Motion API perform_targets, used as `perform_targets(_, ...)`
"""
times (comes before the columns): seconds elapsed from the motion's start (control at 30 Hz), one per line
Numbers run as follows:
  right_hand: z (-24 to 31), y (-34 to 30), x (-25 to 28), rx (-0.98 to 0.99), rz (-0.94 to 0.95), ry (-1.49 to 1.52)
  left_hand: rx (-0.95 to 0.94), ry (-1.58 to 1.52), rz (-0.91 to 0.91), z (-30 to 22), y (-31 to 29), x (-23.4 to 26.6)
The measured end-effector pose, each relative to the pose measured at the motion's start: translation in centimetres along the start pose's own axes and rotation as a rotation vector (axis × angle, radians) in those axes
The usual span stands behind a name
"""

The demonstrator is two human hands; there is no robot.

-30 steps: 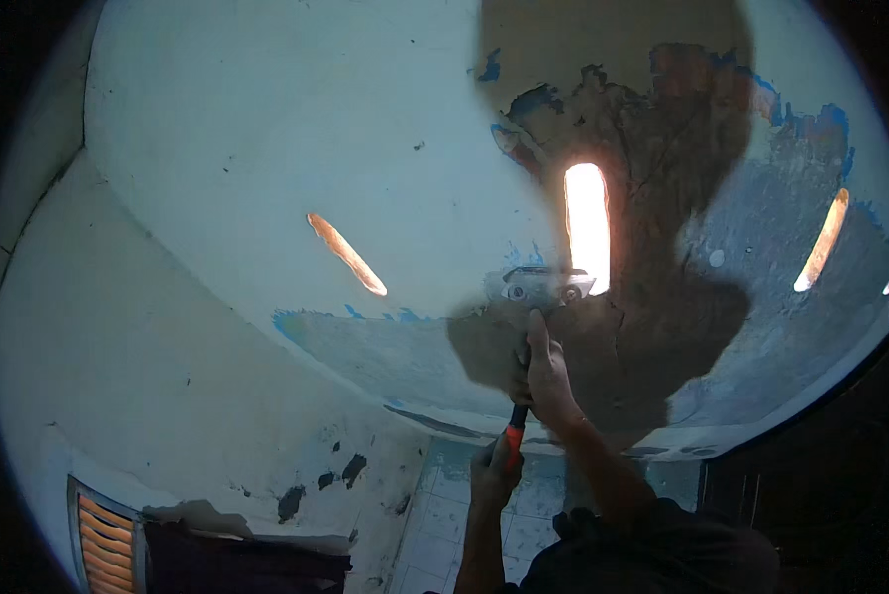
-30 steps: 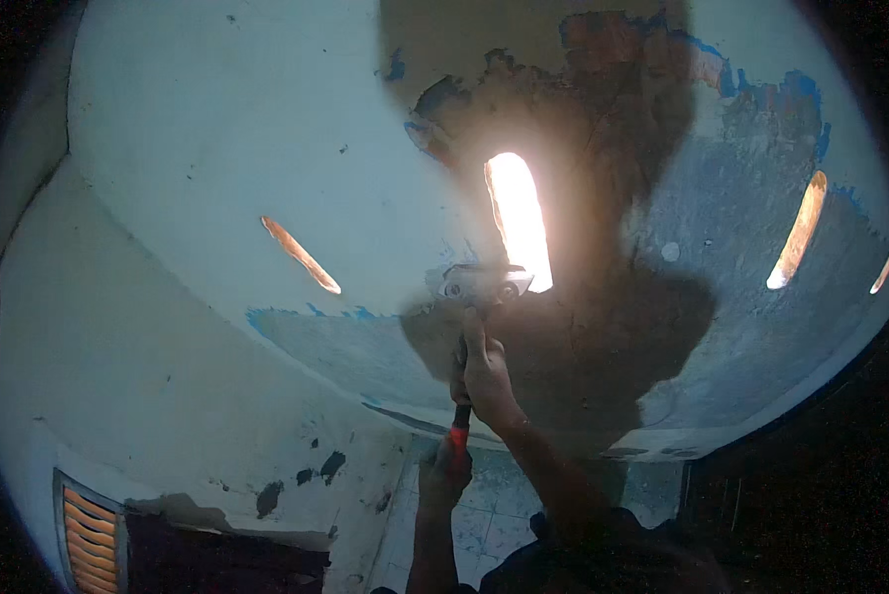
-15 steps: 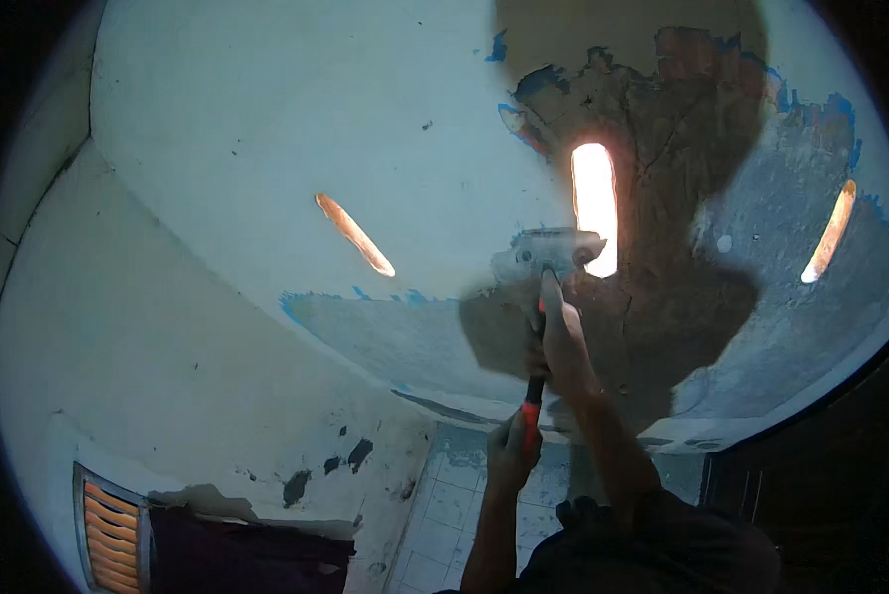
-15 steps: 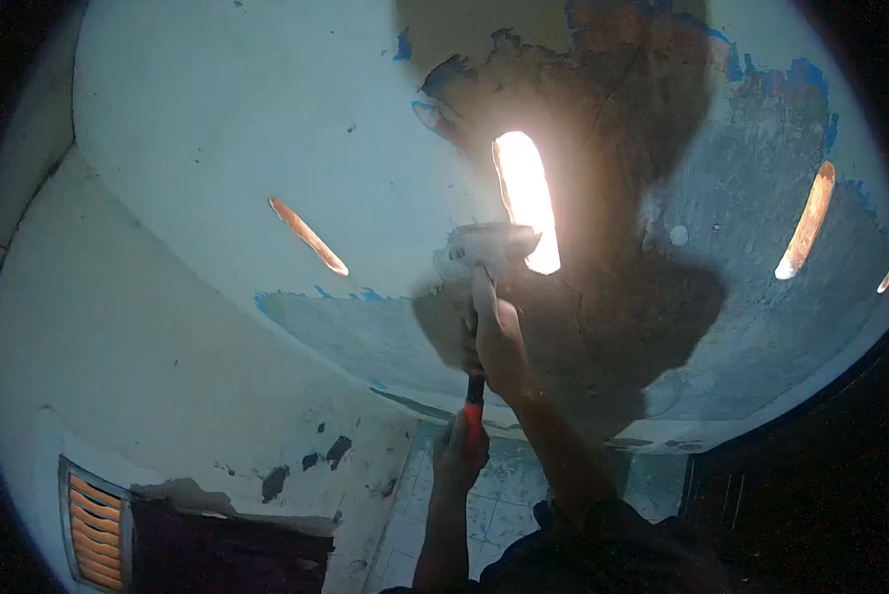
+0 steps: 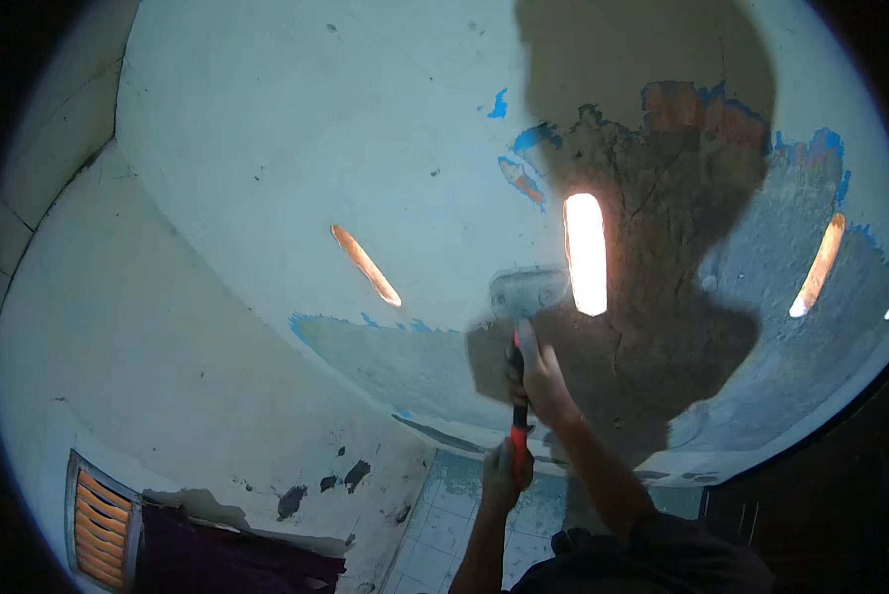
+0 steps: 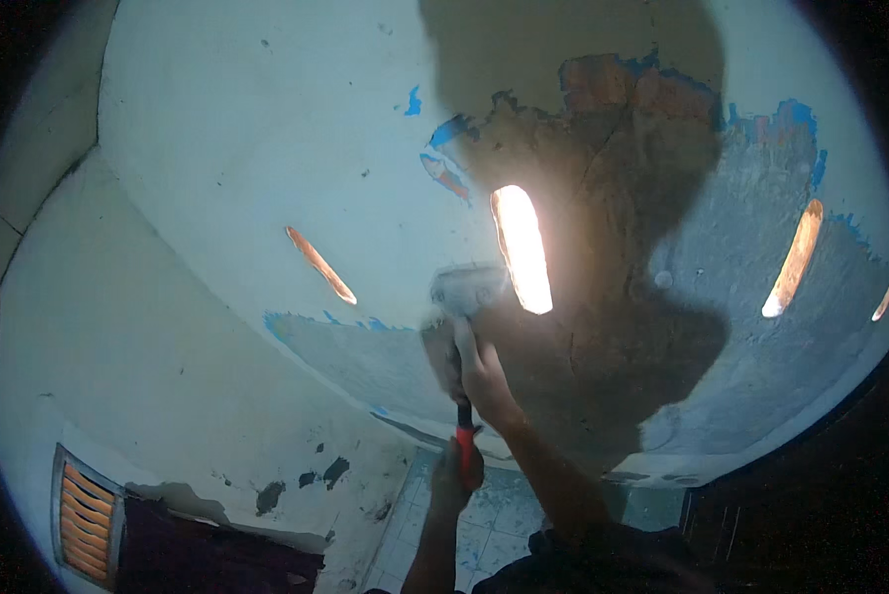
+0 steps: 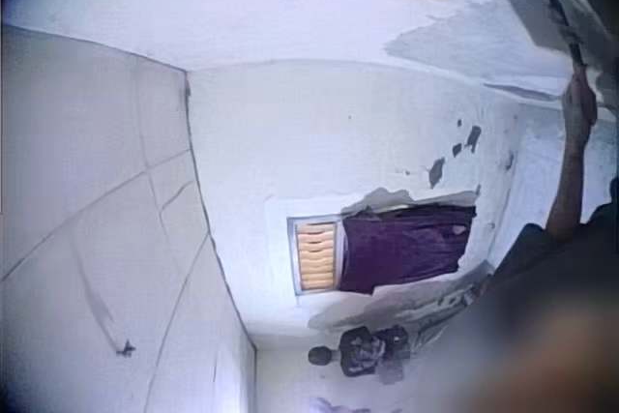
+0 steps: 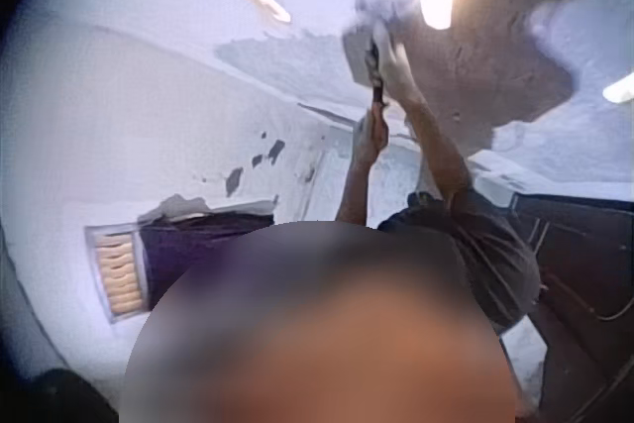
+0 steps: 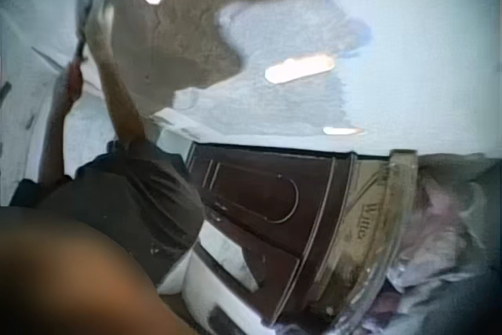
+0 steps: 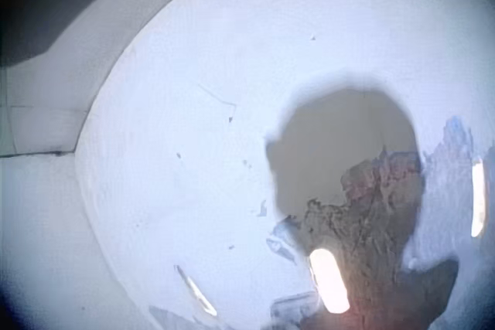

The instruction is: The person scrapes peeling paint and plaster from a ceiling using a handheld scraper.

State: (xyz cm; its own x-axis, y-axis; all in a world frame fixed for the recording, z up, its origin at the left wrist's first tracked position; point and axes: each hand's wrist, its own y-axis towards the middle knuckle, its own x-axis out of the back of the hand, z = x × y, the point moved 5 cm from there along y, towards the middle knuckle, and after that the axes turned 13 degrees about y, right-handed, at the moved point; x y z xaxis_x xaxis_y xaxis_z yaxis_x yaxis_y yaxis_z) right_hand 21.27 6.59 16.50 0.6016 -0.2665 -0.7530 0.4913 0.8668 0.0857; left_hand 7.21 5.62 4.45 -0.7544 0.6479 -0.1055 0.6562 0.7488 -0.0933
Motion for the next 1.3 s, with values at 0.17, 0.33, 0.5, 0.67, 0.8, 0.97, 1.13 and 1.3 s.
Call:
perform_targets(0.17,-5.7,-3.4,6.8,-0.103,-0.140,0.007,0.053,0.090,-0.057,8.2,-4.3,0.6)
perform_targets(0.33,-4.3,-3.3,6.0,-0.136,-0.048,0.098,-0.021,0.169,-0.177,5.1,-4.2,-0.8)
perform_targets(0.5,-0.4,-1.0,1.6,-0.040,0.070,0.093,-0.136,0.185,-0.148,-2.5,-2.2,-1.6)
perform_targets(0.67,-2.5,-2.6,3.8,-0.046,0.107,-0.025,-0.048,0.234,-0.203,2.1,-3.8,-0.1)
perform_targets(0.8,-3.6,-3.8,3.8,-0.018,0.148,-0.043,-0.032,0.222,-0.243,1.5,-3.7,-1.0)
perform_targets(0.97,4.5,-1.8,-2.1,0.134,0.414,0.115,-0.261,0.295,-0.231,-9.1,-1.5,-4.0)
perform_targets(1.13,11.3,-0.8,-8.9,0.169,0.342,-0.037,-0.424,0.178,-0.176,-15.5,0.1,-5.4)
perform_targets(1.3,13.0,-0.1,-9.9,0.124,0.278,-0.141,-0.477,0.094,-0.188,-17.9,-0.4,-9.0)
